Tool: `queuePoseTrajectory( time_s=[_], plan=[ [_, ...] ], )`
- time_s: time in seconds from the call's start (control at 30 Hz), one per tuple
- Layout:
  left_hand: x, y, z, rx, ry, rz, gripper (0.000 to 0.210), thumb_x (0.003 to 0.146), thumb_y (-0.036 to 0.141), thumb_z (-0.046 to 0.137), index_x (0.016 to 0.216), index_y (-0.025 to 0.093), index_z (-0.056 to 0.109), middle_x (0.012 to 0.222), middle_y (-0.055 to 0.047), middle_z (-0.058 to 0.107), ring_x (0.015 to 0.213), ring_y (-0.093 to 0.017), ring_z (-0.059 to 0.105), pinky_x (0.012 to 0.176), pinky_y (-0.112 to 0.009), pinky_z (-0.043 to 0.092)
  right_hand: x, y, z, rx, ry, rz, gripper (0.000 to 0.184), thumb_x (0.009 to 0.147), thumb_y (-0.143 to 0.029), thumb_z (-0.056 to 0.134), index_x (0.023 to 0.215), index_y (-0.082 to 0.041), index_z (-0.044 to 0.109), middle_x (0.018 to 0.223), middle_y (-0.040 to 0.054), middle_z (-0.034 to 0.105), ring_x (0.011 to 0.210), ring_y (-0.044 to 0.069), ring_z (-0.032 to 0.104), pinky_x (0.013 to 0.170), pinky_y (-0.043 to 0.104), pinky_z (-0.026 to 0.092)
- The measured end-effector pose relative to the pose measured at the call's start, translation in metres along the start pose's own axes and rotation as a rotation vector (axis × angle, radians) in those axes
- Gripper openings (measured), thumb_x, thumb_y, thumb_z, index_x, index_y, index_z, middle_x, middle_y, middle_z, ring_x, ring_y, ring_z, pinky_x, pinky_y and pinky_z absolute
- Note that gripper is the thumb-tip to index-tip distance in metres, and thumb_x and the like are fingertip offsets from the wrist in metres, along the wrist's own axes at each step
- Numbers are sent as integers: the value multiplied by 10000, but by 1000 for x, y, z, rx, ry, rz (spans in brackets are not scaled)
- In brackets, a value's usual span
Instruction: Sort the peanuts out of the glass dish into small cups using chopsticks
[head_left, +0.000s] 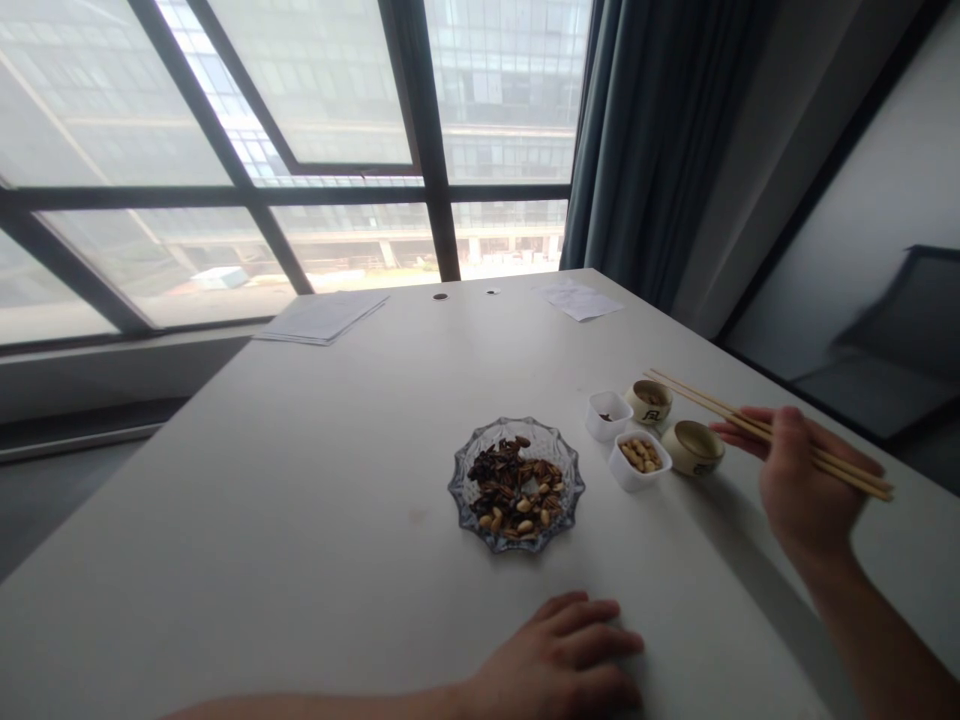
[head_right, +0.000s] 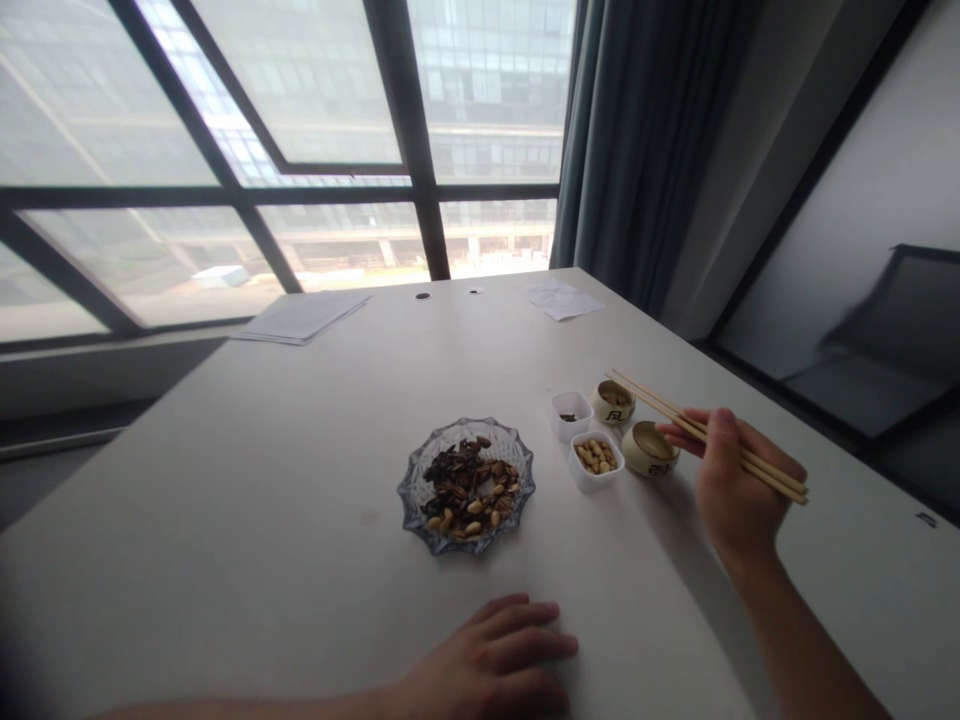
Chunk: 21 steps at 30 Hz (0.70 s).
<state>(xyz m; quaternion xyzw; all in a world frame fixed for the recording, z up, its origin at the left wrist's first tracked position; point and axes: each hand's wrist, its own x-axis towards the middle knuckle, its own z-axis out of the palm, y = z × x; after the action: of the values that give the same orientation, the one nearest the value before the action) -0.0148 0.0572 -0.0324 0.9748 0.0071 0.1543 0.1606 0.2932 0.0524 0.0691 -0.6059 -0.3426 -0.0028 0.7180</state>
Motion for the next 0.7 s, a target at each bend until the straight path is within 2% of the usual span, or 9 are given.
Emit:
queuePoseTrajectory(
  time_s=[0.13,0.3,0.5,0.57,0.7],
  plan=[
    [0,0,0,18,25,2,234,1137,403,518,1257,279,675,1529,55,624,1483,-190,512,1279,-337,331,-12,-8,4,118,-161,103,441,968,-571,687,877,-154,800,737,111,791,605,262,778,627,386,673],
    [0,-1,0,30,64,13,240,1143,404,502,1246,279,679,1519,63,633,1472,-183,521,1287,-326,310,-40,-33,6,90,-528,181,465,984,-598,656,847,-186,822,653,74,776,558,223,755,560,317,640],
    [0,-1,4,44,106,20,235,1142,406,507,1231,277,681,1503,68,645,1468,-179,521,1299,-320,273,-58,-49,8,-51,-870,23,356,1052,-447,615,890,-213,829,775,39,808,673,181,784,662,257,627],
    [0,-1,4,45,108,20,234,1141,408,507,1231,278,680,1505,71,643,1469,-177,519,1298,-320,271,-59,-50,9,-85,-906,2,362,1063,-425,604,869,-208,819,774,30,804,674,164,781,673,242,616],
    [0,0,3,47,126,24,235,1138,414,514,1210,269,684,1489,68,656,1455,-174,529,1302,-309,255,-61,-50,10,-105,-886,42,388,1068,-441,595,855,-201,812,747,26,796,648,154,773,647,231,608]
  ],
)
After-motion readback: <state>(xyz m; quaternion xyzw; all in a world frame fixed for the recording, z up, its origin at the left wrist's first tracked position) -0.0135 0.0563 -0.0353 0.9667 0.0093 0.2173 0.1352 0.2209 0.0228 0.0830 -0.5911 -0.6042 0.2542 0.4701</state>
